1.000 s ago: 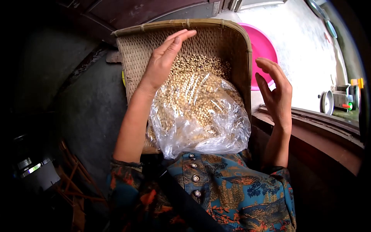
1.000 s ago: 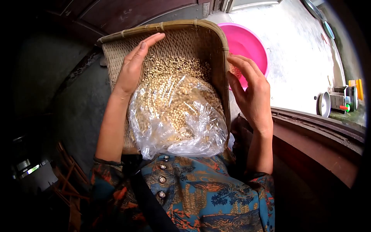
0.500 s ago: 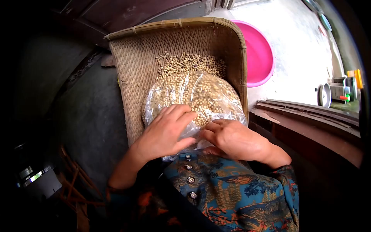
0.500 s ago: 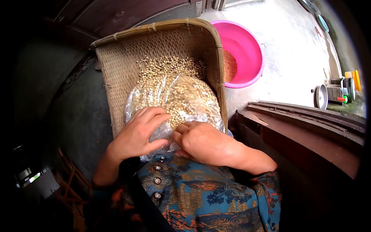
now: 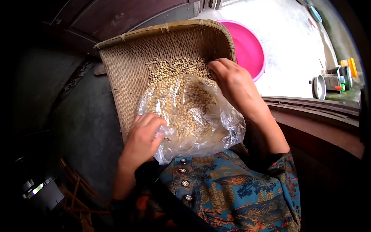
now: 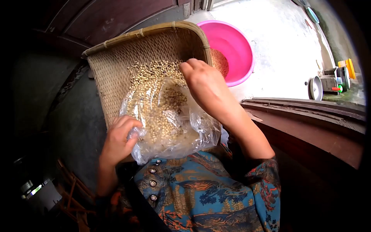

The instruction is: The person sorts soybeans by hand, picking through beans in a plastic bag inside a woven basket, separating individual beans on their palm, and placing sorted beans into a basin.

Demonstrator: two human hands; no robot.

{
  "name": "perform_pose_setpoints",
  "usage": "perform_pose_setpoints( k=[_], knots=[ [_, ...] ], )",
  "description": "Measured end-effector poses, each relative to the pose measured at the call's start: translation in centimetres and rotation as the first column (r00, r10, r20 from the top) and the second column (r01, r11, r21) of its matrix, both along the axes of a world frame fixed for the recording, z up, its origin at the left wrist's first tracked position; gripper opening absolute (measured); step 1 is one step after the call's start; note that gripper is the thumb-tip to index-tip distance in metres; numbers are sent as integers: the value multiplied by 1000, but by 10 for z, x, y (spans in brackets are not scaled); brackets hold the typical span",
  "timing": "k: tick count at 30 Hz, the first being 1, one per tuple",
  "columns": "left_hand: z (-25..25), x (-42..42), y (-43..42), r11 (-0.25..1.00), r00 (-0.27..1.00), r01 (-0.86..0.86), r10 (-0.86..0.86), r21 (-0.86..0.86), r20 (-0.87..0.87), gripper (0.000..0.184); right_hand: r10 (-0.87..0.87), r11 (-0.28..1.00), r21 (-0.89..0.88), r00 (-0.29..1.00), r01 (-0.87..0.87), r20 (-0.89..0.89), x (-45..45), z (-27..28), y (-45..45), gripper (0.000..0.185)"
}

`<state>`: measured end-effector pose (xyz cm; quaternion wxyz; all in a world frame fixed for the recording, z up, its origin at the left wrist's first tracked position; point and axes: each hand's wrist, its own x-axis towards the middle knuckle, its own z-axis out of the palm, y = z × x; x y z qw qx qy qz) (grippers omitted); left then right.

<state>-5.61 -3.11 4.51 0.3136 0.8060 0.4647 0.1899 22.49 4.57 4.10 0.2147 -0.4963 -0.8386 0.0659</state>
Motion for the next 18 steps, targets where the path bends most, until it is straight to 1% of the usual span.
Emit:
perform_pose_setpoints(
  k=[3, 4, 6, 7, 10, 13, 16, 18],
  knots=[
    [-4, 2, -4, 999, 1000, 21, -20, -33, 13, 26, 116, 993, -30, 985, -113, 128, -2, -13, 19, 13],
    [-5, 2, -4, 999, 1000, 16, -16, -43, 21, 26, 108, 994, -56, 961, -97, 256, -5, -26, 22, 13],
    [-9, 0, -4, 998, 999, 17, -15, -58, 35, 27, 90, 994, -94, 863, -49, 498, -13, -54, 26, 12],
    [-9, -1, -4, 998, 999, 16, -14, -54, 36, 27, 157, 986, -128, 867, -109, 473, -11, -58, 28, 13],
    [-13, -2, -3, 999, 999, 13, -10, -51, 48, 28, 93, 996, -60, 817, -72, 568, -20, -65, 34, 12],
    [-9, 3, -7, 998, 998, 10, -6, -58, 63, 28, 160, 986, -108, 862, -123, 482, -11, -59, 37, 11],
    [-11, 1, -6, 999, 996, -4, 7, -35, 93, 28, 143, 978, -203, 879, -54, 454, -9, -61, 41, 13],
    [-12, -4, -6, 1000, 993, -16, 15, 1, 118, 29, 73, 986, -163, 972, -37, 224, -4, -52, 43, 13]
  ],
)
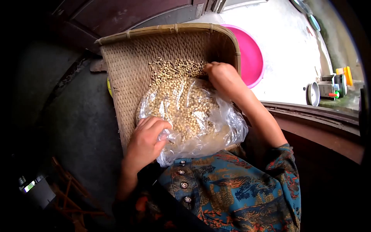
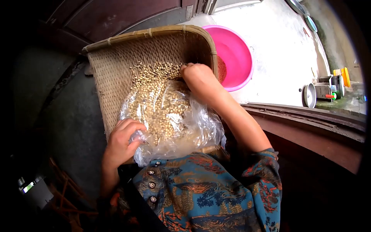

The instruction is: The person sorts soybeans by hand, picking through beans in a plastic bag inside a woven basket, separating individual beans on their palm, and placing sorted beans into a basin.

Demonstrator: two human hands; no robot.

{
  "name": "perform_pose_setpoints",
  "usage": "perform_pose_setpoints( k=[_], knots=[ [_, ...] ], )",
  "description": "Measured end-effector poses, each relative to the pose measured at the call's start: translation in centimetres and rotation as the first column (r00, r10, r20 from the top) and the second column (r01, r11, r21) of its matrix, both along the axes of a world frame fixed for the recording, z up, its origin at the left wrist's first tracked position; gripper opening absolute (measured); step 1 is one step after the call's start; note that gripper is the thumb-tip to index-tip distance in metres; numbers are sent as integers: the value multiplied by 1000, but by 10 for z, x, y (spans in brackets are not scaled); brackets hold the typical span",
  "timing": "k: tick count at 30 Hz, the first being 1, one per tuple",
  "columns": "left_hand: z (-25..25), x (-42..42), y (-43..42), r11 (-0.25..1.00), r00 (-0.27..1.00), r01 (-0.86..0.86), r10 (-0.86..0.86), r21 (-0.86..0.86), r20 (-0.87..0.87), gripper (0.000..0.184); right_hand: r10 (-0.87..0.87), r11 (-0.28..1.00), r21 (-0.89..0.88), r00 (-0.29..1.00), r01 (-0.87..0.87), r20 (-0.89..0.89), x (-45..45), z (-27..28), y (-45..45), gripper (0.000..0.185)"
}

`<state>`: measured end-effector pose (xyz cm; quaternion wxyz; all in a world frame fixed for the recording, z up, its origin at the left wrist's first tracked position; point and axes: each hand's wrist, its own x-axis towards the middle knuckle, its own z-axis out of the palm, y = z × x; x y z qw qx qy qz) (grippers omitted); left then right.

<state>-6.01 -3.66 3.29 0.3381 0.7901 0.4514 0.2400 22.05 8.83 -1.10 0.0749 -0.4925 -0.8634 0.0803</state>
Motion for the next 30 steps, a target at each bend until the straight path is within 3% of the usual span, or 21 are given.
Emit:
perform_pose_setpoints(
  k=[4, 6, 8, 9, 11, 12, 13, 15, 16, 17, 18, 19, 20, 22, 23, 24, 25, 26, 27, 29, 30],
  knots=[
    [8, -13, 2, 989, 982, -143, 148, -49, 122, 27, -82, 962, 195, 878, 194, -472, 13, 54, -6, 14],
    [13, -20, 3, 970, 953, -234, 243, -71, 179, 28, -199, 899, 279, 883, 337, -426, 34, 74, -3, 18],
    [16, -22, 4, 957, 937, -289, 283, -3, 206, 25, -314, 796, 530, 948, 293, -52, 44, 92, -12, 27],
    [16, -22, 5, 950, 927, -310, 298, 20, 228, 23, -204, 804, 537, 967, 256, -156, 33, 112, -26, 28],
    [18, -20, 6, 935, 902, -354, 336, 19, 273, 18, 154, 962, 273, 879, -29, -451, 1, 144, -62, 27],
    [19, -17, 7, 931, 897, -364, 343, 28, 279, 17, 314, 935, 51, 754, -350, -577, -18, 151, -83, 27],
    [21, -13, 9, 925, 892, -377, 350, 41, 285, 16, 406, 793, -131, 676, -595, -616, -38, 153, -101, 27],
    [22, -11, 11, 914, 879, -403, 372, 47, 298, 14, 579, 716, -261, 760, -648, -296, -62, 133, -116, 32],
    [21, -14, 10, 898, 872, -436, 407, 56, 272, 13, 532, 833, -97, 837, -545, -130, -63, 101, -120, 28],
    [17, -18, 11, 880, 862, -470, 441, 68, 249, 13, 408, 913, -49, 904, -405, 126, -63, 89, -116, 33],
    [15, -22, 10, 860, 849, -504, 477, 79, 226, 13, 309, 917, 179, 919, -356, 244, -55, 70, -102, 39],
    [14, -25, 12, 828, 851, -524, 514, 201, 106, 17, 37, 977, 164, 856, -140, 515, -45, 57, -101, 46],
    [11, -30, 14, 829, 853, -520, 516, 203, 80, 18, -69, 975, 213, 835, -58, 546, -32, 48, -86, 37],
    [4, -38, 19, 826, 848, -522, 530, 213, 23, 21, -48, 964, 267, 975, -12, 218, -6, 33, -49, 22],
    [6, -36, 20, 827, 858, -495, 514, 266, -4, 24, -6, 963, 268, 995, -22, 103, -2, 35, -43, 17],
    [14, -31, 19, 810, 877, -459, 480, 367, 37, 24, -14, 997, 80, 998, 9, 64, -6, 48, -41, 16],
    [28, -24, 18, 779, 894, -424, 442, 461, 74, 24, 15, 993, 111, 985, -34, 170, -10, 50, -41, 13],
    [37, -17, 18, 739, 912, -386, 396, 551, 108, 24, 143, 937, 330, 988, -114, -66, -18, 46, -43, 7],
    [41, -14, 15, 820, 965, -263, 213, 508, 155, 26, 153, 956, 229, 976, -185, 152, -28, 51, -49, 5],
    [46, -5, 12, 895, 949, 24, -161, 445, 273, 29, 307, 937, 89, 919, -337, 248, -36, 53, -65, 3],
    [42, 6, 12, 946, 911, 154, -247, 285, 329, 29, 353, 933, -29, 899, -358, 258, -41, 49, -71, 6]
  ],
)
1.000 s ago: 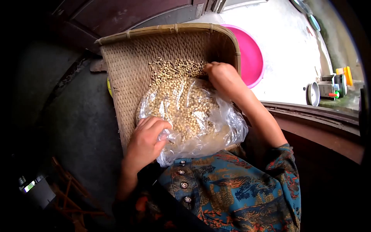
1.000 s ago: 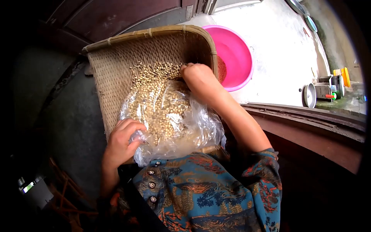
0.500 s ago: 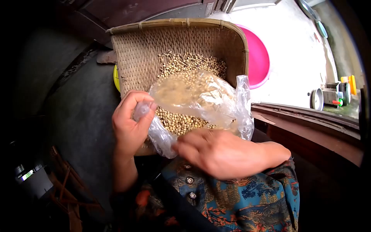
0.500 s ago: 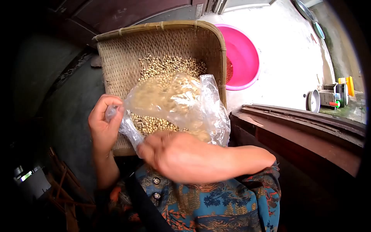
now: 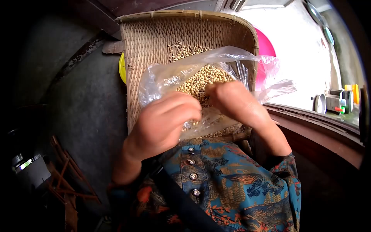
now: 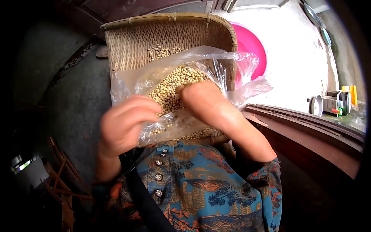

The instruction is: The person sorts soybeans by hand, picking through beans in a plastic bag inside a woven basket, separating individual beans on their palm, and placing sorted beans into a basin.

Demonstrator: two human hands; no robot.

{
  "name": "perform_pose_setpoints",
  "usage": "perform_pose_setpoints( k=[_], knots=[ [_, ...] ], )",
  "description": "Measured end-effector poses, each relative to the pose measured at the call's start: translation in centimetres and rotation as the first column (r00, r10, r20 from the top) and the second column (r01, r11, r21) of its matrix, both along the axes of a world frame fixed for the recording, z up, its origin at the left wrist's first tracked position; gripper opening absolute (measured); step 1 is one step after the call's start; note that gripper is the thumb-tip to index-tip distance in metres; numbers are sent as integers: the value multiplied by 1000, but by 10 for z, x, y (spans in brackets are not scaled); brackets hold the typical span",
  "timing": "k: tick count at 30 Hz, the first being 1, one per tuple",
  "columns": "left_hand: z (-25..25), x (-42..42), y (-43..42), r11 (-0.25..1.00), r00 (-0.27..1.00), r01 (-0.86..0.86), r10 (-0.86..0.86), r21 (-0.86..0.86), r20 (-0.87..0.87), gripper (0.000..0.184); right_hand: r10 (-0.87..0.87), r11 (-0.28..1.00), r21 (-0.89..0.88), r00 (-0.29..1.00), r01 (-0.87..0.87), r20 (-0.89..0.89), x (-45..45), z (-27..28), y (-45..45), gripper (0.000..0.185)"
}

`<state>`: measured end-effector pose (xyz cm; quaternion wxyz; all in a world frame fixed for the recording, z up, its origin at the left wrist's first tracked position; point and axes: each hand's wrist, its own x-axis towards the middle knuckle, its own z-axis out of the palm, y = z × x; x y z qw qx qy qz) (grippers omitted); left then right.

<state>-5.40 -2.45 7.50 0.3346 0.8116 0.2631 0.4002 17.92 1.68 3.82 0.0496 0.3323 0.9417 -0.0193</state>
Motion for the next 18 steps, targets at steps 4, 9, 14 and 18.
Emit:
perform_pose_setpoints(
  k=[4, 9, 14, 18],
  knots=[
    [-52, 12, 12, 920, 749, -346, 154, -182, -644, 21, 102, 841, -533, 995, -96, -17, -9, -1, -31, 15],
    [-66, 7, 26, 864, 620, -485, 230, -136, -751, 28, 194, 200, 480, 515, -854, 835, -1, 28, -17, 10],
    [-61, 13, 29, 880, 706, -442, 220, -175, -673, 28, -152, 986, 47, 982, 158, -108, 1, -5, 20, 18],
    [-58, 1, 27, 890, 814, -382, 195, -250, -547, 26, -218, 928, -368, 883, 57, -415, 3, 11, 20, 7]
  ],
)
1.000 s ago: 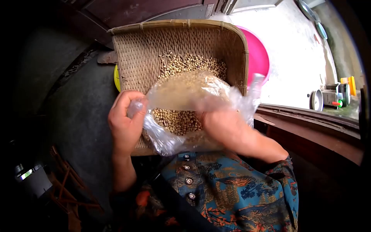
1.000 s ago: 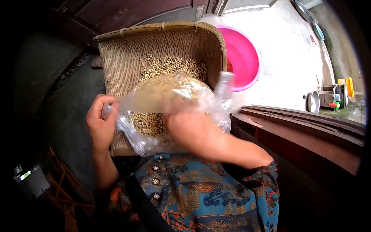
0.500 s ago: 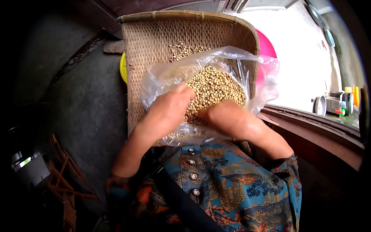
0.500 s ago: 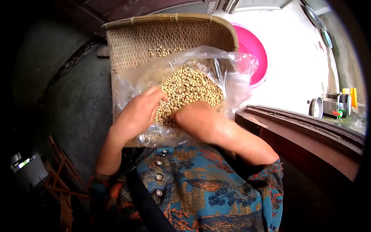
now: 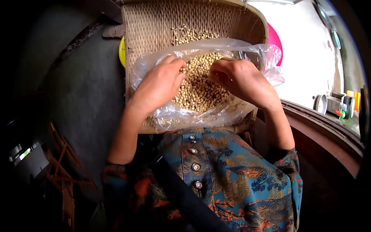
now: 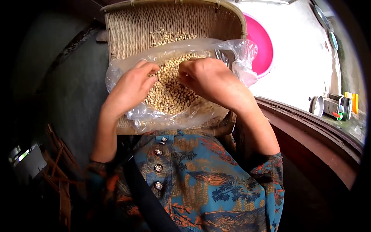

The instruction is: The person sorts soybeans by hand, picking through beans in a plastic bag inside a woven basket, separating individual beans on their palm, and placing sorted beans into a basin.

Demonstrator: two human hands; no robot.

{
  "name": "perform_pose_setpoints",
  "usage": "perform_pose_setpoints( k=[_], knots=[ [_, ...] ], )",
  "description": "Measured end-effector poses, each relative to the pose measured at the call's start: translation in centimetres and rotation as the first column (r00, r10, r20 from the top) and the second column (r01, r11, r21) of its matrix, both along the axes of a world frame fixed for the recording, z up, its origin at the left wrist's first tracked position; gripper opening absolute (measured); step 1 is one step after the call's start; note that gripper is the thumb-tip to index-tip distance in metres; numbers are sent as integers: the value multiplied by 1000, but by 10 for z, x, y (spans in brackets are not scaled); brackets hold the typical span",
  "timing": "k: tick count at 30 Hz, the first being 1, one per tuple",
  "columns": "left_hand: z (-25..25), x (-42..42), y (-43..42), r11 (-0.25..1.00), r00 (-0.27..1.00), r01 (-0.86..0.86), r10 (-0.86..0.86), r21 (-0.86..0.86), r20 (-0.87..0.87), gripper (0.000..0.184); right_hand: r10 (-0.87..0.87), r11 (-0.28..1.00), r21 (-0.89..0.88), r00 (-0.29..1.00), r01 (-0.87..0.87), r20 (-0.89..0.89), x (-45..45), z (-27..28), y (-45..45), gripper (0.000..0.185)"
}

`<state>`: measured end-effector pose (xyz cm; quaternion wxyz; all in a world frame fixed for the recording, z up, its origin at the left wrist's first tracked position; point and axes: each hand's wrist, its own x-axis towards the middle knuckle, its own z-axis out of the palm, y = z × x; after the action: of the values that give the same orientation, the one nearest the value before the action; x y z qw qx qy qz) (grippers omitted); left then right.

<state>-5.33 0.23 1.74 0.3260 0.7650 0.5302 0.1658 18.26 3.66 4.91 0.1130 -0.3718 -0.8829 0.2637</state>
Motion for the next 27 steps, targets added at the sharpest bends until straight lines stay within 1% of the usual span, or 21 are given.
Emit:
perform_pose_setpoints(
  k=[1, 3, 6, 7, 10, 11, 13, 14, 15, 16, 18, 19, 21, 22, 23, 24, 25, 26, 27],
  knots=[
    [1, -1, 0, 1000, 999, -13, 13, -9, 37, 24, 9, 1000, -29, 1000, -8, 19, -1, 0, -1, 7],
    [-2, -2, 2, 1000, 999, 0, 0, -6, 33, 23, 26, 997, -75, 998, -21, 55, -3, -1, -1, 8],
    [-8, 0, 4, 1000, 1000, 4, -4, 22, 11, 22, -61, 995, -72, 998, 62, 8, -4, -6, 6, 10],
    [-10, 1, 3, 999, 1000, -3, 3, 32, 1, 23, -76, 997, 31, 997, 76, 13, -4, -12, 6, 12],
    [-12, 0, 2, 997, 1000, -23, 23, 73, 3, 24, -65, 975, 221, 980, 23, 186, -8, -16, 3, 15],
    [-13, -1, 2, 995, 999, -35, 34, 89, 9, 24, -24, 977, 212, 999, 15, 39, -10, -12, 0, 14],
    [-8, -5, 1, 997, 996, -13, 7, 71, 90, 23, 114, 993, 18, 989, -113, -89, -15, 6, -13, 18],
    [-2, -7, 2, 998, 991, 4, -12, 64, 132, 23, 176, 978, -83, 969, -193, -172, -17, 11, -20, 20],
    [11, -6, -2, 999, 982, 34, -32, -6, 188, 24, 264, 951, -129, 956, -281, -131, -17, 19, -26, 28],
    [18, -7, -4, 989, 962, 149, -145, 2, 230, 25, 333, 933, -161, 941, -322, 51, -16, 21, -31, 34],
    [27, -15, -7, 930, 881, 366, -359, 34, 307, 29, 300, 953, -92, 945, -290, 133, -15, 7, -42, 32],
    [30, -19, -12, 896, 855, 438, -389, -75, 344, 37, 295, 947, -173, 944, -269, 148, -16, 5, -43, 29],
    [24, -20, -18, 879, 864, 473, -450, -60, 225, 41, 287, 919, -330, 941, -216, 182, -17, 2, -45, 23],
    [20, -20, -22, 870, 864, 490, -476, -53, 163, 42, 279, 899, -392, 945, -195, 169, -16, -1, -45, 21],
    [19, -18, -26, 885, 886, 459, -449, -80, 118, 37, 270, 875, -452, 950, -175, 155, -14, -5, -45, 19],
    [14, -18, -27, 891, 892, 447, -437, -74, 116, 33, 259, 847, -509, 956, -154, 141, -12, -7, -44, 18],
    [7, -19, -27, 898, 897, 435, -426, -69, 115, 29, 189, 812, -578, 974, -86, 121, -11, -5, -43, 17],
    [3, -20, -27, 904, 903, 424, -415, -62, 112, 24, 139, 789, -611, 987, -60, 82, -10, -6, -42, 18],
    [2, -21, -26, 913, 915, 392, -376, -110, 145, 21, 87, 764, -645, 995, -37, 46, -8, -8, -42, 19]
  ],
)
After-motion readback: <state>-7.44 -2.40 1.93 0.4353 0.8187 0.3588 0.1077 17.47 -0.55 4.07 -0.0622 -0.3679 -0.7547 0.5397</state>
